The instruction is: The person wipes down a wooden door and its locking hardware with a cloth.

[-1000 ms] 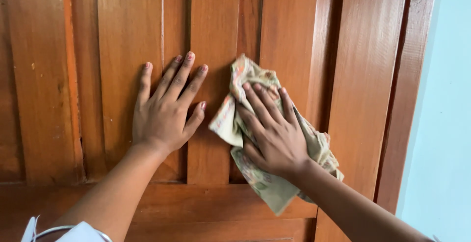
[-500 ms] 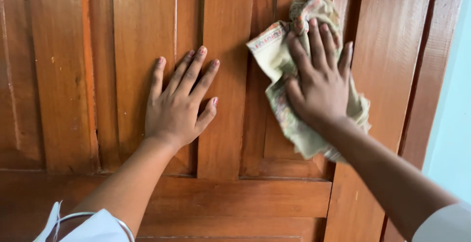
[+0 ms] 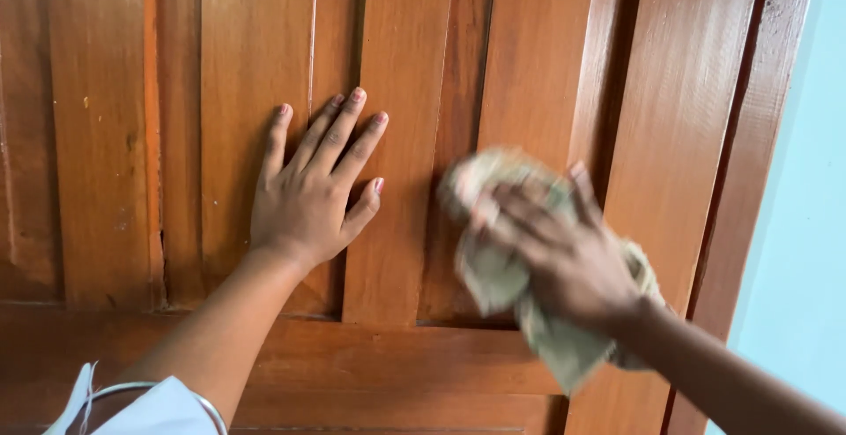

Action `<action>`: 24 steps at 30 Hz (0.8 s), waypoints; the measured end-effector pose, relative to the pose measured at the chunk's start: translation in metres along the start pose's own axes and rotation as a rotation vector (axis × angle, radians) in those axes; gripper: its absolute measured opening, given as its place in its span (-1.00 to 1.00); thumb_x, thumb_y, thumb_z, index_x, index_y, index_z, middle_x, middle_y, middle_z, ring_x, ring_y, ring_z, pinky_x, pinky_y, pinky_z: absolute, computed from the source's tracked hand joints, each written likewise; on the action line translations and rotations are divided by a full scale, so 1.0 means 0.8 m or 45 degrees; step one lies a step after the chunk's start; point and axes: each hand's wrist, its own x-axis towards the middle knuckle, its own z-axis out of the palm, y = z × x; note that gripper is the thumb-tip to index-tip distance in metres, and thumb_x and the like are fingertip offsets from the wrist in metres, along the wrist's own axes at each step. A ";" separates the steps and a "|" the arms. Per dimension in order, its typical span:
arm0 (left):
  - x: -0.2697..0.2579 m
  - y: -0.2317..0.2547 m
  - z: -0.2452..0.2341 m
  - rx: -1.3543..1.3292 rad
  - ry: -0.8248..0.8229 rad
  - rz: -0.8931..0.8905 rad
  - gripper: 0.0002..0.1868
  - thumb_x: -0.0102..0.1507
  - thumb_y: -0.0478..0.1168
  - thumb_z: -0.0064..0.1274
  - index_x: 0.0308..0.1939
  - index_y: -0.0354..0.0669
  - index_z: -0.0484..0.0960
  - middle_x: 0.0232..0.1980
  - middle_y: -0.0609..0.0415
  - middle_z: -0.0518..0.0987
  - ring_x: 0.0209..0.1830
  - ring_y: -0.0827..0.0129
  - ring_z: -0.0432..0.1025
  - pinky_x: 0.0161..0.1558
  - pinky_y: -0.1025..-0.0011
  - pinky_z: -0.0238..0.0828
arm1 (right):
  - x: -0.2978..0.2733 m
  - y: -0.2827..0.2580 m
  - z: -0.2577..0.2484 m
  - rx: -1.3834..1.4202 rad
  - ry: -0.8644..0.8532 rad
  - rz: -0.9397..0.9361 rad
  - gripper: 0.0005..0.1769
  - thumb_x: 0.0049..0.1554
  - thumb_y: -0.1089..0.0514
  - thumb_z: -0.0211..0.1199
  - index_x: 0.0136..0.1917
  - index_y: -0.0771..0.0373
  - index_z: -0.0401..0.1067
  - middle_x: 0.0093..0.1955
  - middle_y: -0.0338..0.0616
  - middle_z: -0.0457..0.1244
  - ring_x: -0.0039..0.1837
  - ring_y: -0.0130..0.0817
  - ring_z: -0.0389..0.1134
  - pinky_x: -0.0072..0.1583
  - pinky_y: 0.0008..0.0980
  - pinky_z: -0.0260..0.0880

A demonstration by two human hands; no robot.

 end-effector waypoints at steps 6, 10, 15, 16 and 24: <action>-0.002 -0.004 0.004 -0.044 0.036 0.012 -0.36 0.41 0.07 -0.18 0.58 0.15 0.25 0.66 0.10 0.13 0.63 0.20 0.07 0.58 -0.17 -0.28 | 0.057 0.091 -0.005 0.085 0.386 0.654 -0.18 0.17 0.27 0.01 0.68 -0.05 0.08 0.75 -0.05 -0.05 0.78 -0.07 -0.15 0.72 0.15 -0.36; -0.002 -0.005 0.008 -0.035 0.050 -0.013 -0.45 0.42 0.03 -0.17 0.53 0.27 0.36 0.63 0.15 0.21 0.63 0.20 0.09 0.59 -0.15 -0.24 | 0.090 0.049 0.000 0.024 0.406 0.697 -0.21 0.22 0.03 -0.01 0.70 -0.03 -0.02 0.75 0.11 -0.20 0.75 0.08 -0.26 0.65 0.17 -0.39; -0.004 -0.007 0.002 -0.107 0.099 0.024 -0.45 0.42 -0.03 -0.14 0.52 0.17 0.42 0.63 0.05 0.27 0.62 0.15 0.14 0.59 -0.18 -0.21 | 0.061 -0.023 0.015 -0.081 0.130 0.342 -0.15 0.21 -0.33 -0.11 0.66 -0.06 -0.16 0.70 0.15 -0.33 0.68 0.11 -0.34 0.55 0.28 -0.49; -0.004 -0.007 0.001 -0.119 0.091 0.023 -0.45 0.42 -0.03 -0.14 0.52 0.17 0.42 0.63 0.05 0.27 0.62 0.15 0.14 0.59 -0.18 -0.21 | 0.044 -0.034 0.021 -0.079 0.117 0.347 -0.15 0.21 -0.33 -0.11 0.66 -0.06 -0.16 0.70 0.15 -0.33 0.68 0.11 -0.34 0.55 0.28 -0.49; -0.005 -0.009 0.009 -0.125 0.129 0.048 -0.45 0.44 -0.02 -0.14 0.54 0.17 0.40 0.64 0.03 0.28 0.63 0.14 0.15 0.59 -0.17 -0.23 | 0.022 -0.016 -0.009 -0.247 -0.436 -0.160 -0.11 0.12 -0.37 -0.10 0.66 -0.31 -0.22 0.74 -0.24 -0.38 0.72 -0.20 -0.35 0.58 0.20 -0.49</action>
